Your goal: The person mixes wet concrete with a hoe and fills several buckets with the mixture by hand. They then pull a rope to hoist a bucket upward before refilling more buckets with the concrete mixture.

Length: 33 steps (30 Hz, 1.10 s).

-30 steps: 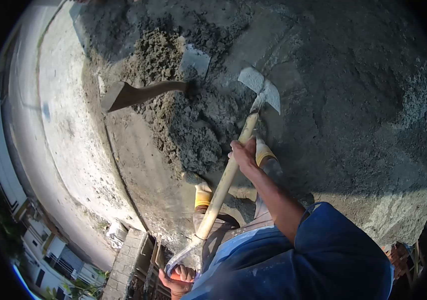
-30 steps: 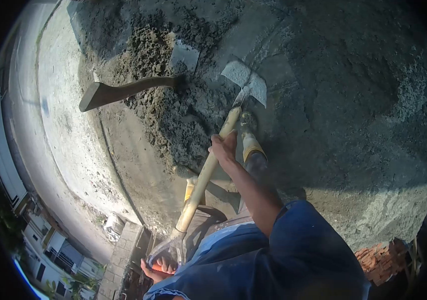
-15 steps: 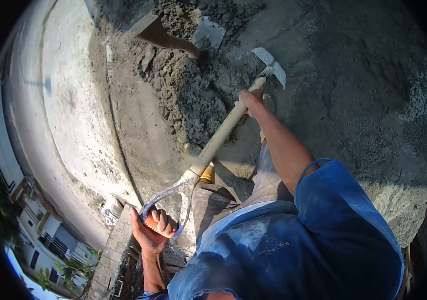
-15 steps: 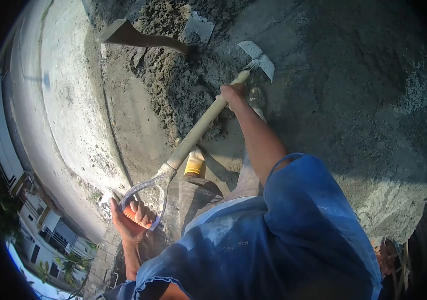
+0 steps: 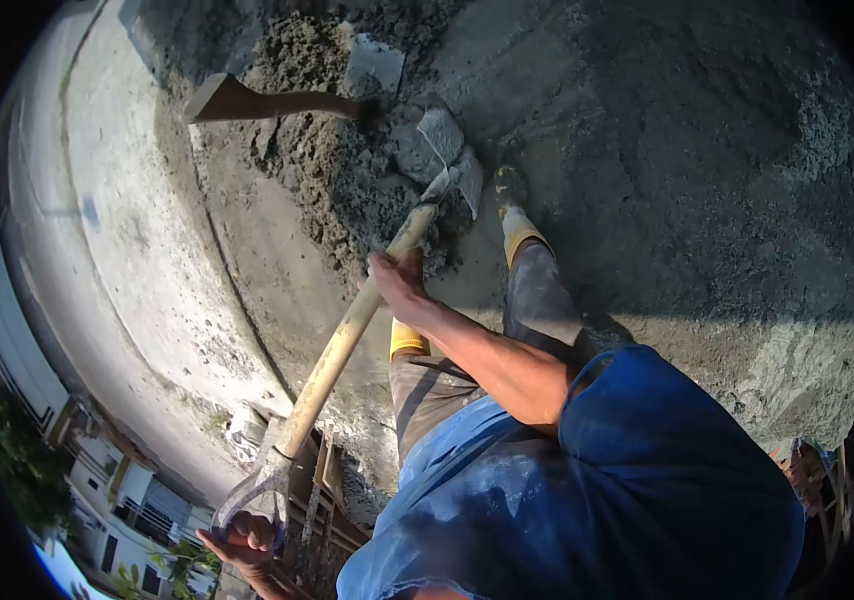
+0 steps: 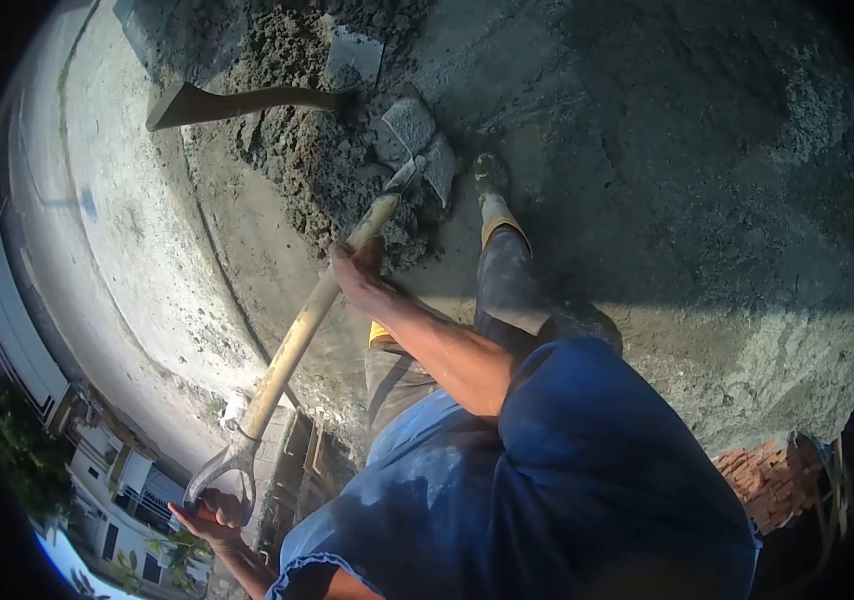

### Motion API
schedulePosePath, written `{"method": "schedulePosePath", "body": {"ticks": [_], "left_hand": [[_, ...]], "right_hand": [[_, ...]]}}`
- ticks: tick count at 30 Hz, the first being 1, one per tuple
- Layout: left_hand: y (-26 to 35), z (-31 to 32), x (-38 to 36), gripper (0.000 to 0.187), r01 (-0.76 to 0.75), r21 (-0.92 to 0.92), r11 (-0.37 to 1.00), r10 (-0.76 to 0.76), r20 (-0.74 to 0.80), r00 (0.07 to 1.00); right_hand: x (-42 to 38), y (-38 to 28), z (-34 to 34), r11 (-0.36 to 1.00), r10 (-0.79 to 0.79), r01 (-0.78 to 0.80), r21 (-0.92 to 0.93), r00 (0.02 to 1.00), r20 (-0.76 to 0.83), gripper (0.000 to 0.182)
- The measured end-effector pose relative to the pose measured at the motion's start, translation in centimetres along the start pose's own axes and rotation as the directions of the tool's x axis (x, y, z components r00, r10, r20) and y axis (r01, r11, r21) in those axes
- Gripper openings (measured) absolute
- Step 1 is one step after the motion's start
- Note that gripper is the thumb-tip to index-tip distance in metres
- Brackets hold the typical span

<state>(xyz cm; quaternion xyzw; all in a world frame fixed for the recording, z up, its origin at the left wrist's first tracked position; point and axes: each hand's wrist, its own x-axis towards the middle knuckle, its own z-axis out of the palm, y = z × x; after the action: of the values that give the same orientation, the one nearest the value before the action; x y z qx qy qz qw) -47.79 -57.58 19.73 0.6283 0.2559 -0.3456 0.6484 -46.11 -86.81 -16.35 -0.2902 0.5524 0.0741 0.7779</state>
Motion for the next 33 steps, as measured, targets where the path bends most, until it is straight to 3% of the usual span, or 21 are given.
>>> {"method": "schedulePosePath", "body": {"ticks": [2, 4, 6, 8, 10, 13, 16, 18, 23, 25, 26, 27, 29, 30, 31, 33], "left_hand": [[-1.3, 3.1, 1.6, 0.079, 0.028, -0.078, 0.997, -0.04, -0.152, 0.988], [-2.9, 6.5, 5.2, 0.075, 0.074, -0.111, 0.991, -0.077, -0.02, 0.997], [-4.8, 8.9, 9.3, 0.074, 0.141, -0.179, 0.974, -0.13, 0.07, 0.989], [-5.0, 13.3, 13.4, 0.07, 0.165, -0.26, 0.952, -0.096, 0.257, 0.962], [-5.1, 15.6, 16.2, 0.069, 0.24, -0.325, 0.915, -0.172, 0.224, 0.959], [-3.9, 17.1, 18.8, 0.063, 0.215, -0.26, 0.941, -0.139, 0.281, 0.95], [-2.3, 15.3, 18.5, 0.06, 0.177, -0.22, 0.959, -0.115, 0.269, 0.956], [-1.3, 13.8, 17.9, 0.056, 0.147, -0.191, 0.97, -0.093, 0.269, 0.959], [2.6, 7.7, 14.2, 0.053, 0.042, -0.151, 0.988, -0.008, 0.218, 0.976], [4.0, 5.7, 12.6, 0.052, -0.012, -0.133, 0.991, 0.039, 0.199, 0.979], [4.6, 4.6, 11.5, 0.051, -0.034, -0.115, 0.993, 0.053, 0.173, 0.983], [4.8, 3.3, 10.4, 0.052, -0.048, -0.109, 0.993, 0.06, 0.114, 0.992], [4.6, -0.6, 8.1, 0.059, -0.062, -0.114, 0.992, 0.078, 0.151, 0.985], [4.1, -2.7, 6.5, 0.061, -0.085, -0.101, 0.991, 0.096, 0.106, 0.99], [3.4, -4.5, 4.8, 0.064, -0.102, -0.081, 0.991, 0.105, 0.031, 0.994], [0.6, -7.7, 1.2, 0.072, -0.117, -0.11, 0.987, 0.112, -0.046, 0.993]], "right_hand": [[0.1, -3.5, -2.9, 0.997, 0.043, -0.034, 0.062, 0.989, -0.138, 0.033], [2.3, -6.7, -6.2, 0.996, -0.019, 0.048, 0.074, 0.935, -0.355, 0.026], [6.5, -9.0, -10.9, 0.999, 0.024, -0.004, 0.054, 0.925, -0.378, 0.023], [9.2, -11.1, -13.9, 0.994, -0.033, 0.075, 0.08, 0.899, -0.438, 0.023], [13.3, -12.0, -17.8, 0.996, 0.011, 0.02, 0.091, 0.943, -0.333, 0.038], [17.2, -12.2, -19.0, 0.994, 0.001, 0.027, 0.101, 0.963, -0.271, 0.038], [15.9, -11.9, -15.9, 0.994, 0.106, -0.097, 0.046, 0.941, -0.32, 0.034], [14.6, -10.5, -13.1, 0.995, 0.093, -0.101, -0.012, 0.948, -0.304, 0.012], [12.3, -4.2, -4.9, 0.99, 0.137, -0.142, -0.022, 0.98, -0.145, 0.014], [12.0, -1.6, -0.9, 0.975, 0.221, -0.22, 0.018, 0.968, -0.121, 0.024], [11.8, 0.2, 0.0, 0.981, 0.192, -0.19, 0.048, 0.981, -0.038, 0.027], [11.5, 1.7, 1.5, 0.979, 0.197, -0.193, 0.059, 0.978, -0.068, 0.026], [7.7, 3.5, 3.6, 1.0, 0.02, -0.017, 0.02, 0.986, -0.164, 0.027], [7.5, 6.5, 2.7, 0.991, -0.133, 0.133, 0.009, 0.99, 0.045, 0.029], [5.9, 7.9, 3.1, 0.983, -0.182, 0.182, 0.003, 0.982, 0.056, 0.031], [2.8, 9.5, 4.7, 0.972, -0.232, 0.23, -0.038, 0.971, -0.06, 0.034]]}}
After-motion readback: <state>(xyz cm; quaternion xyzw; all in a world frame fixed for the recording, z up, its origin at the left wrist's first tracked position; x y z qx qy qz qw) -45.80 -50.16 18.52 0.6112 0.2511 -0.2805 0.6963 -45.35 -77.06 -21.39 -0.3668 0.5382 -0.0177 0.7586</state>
